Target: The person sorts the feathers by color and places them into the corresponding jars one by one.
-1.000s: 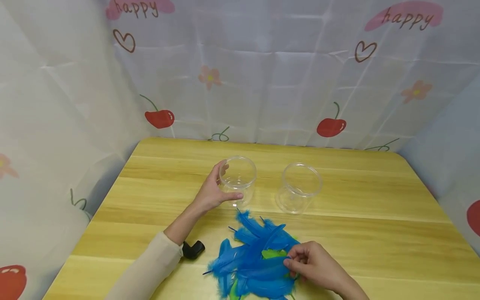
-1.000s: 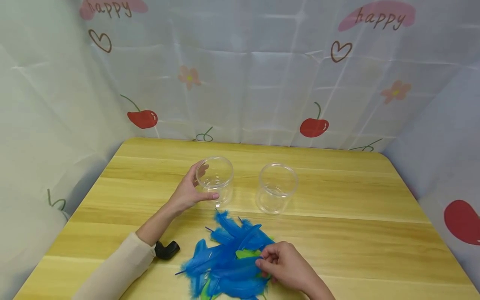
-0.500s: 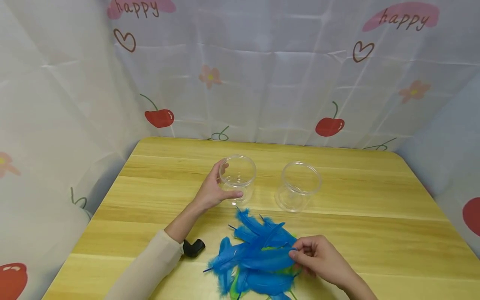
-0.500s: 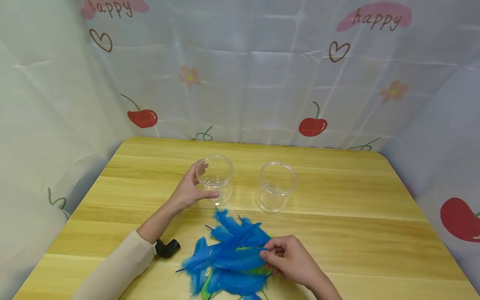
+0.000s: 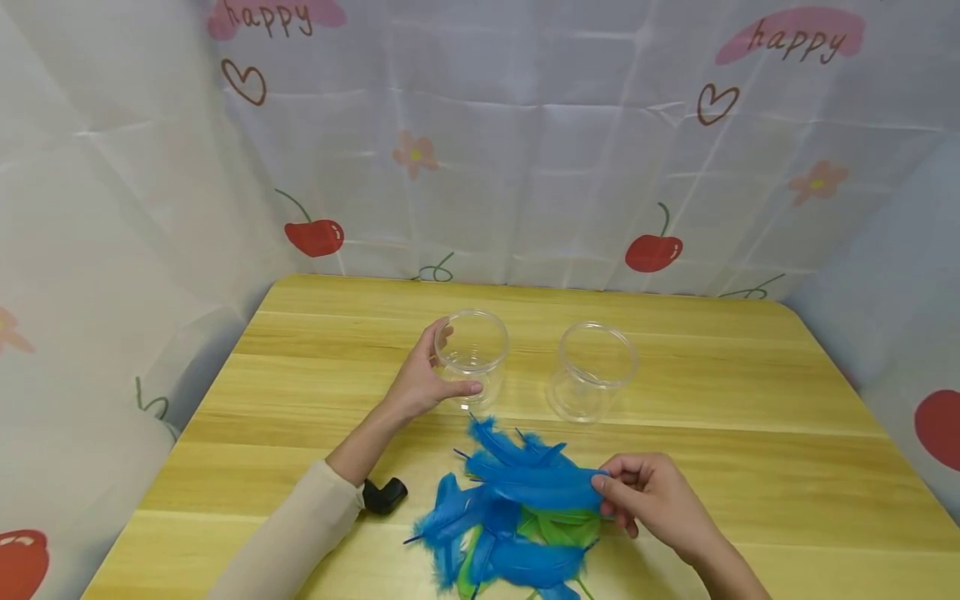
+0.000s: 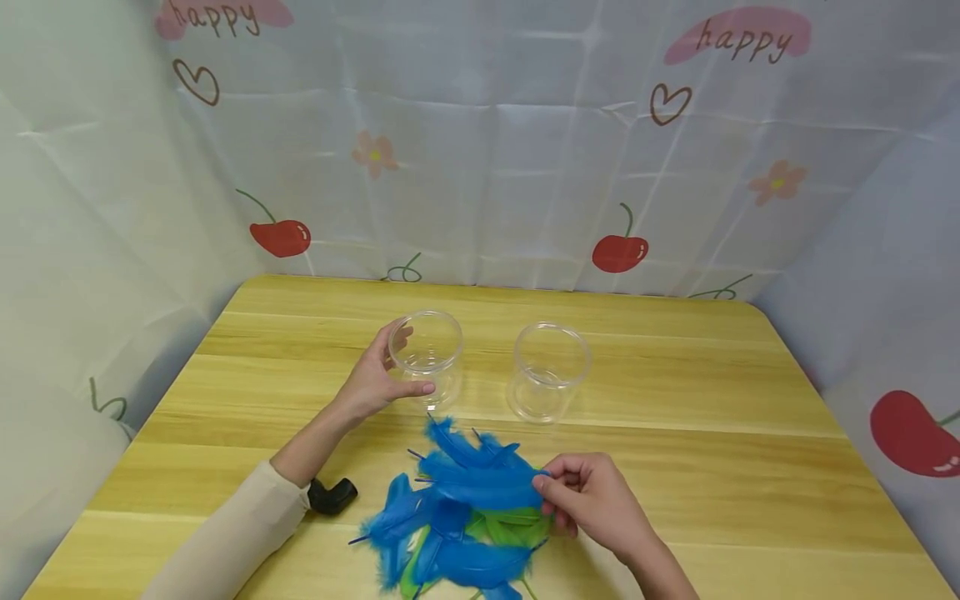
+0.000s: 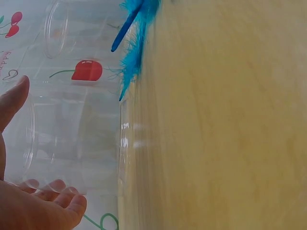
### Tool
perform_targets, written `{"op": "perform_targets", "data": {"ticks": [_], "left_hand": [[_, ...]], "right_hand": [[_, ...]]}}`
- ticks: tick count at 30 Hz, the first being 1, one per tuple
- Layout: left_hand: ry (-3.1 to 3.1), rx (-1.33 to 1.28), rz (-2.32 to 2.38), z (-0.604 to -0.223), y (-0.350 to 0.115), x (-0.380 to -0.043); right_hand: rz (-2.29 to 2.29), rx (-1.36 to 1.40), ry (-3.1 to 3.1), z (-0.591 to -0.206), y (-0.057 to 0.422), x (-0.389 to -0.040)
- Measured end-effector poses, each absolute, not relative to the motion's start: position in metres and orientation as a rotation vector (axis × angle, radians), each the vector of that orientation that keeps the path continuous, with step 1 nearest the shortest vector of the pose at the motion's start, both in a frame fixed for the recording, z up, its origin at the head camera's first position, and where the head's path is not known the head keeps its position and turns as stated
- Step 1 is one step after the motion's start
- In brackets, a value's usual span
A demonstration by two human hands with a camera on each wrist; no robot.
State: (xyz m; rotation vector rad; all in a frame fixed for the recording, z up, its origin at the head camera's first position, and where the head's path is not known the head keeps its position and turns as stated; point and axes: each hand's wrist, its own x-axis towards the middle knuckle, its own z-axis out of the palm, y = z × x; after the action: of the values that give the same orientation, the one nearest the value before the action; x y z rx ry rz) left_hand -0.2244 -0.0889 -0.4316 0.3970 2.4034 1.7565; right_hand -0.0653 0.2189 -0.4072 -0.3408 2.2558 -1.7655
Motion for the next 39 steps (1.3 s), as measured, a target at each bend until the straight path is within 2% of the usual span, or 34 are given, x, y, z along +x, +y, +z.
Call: {"op": "perform_targets", "data": {"ticks": [15,33,39], "left_hand": [[2.425,0.4,1.737,-0.432,-0.091,-0.225],[2.418,0.414,1.735,-0.433,-0.09,-0.227],[2.399,0.44,1.742,-0.433,-0.091,-0.227]], "right_hand": [[-1.987,-0.115,2.313,-0.393,0.207,-0.082],[-2.26,-0.084,2.291,-0.383,0.191,-0.104],[-2.325,0.028,2.284,-0.377,0.186,-0.113]]}}
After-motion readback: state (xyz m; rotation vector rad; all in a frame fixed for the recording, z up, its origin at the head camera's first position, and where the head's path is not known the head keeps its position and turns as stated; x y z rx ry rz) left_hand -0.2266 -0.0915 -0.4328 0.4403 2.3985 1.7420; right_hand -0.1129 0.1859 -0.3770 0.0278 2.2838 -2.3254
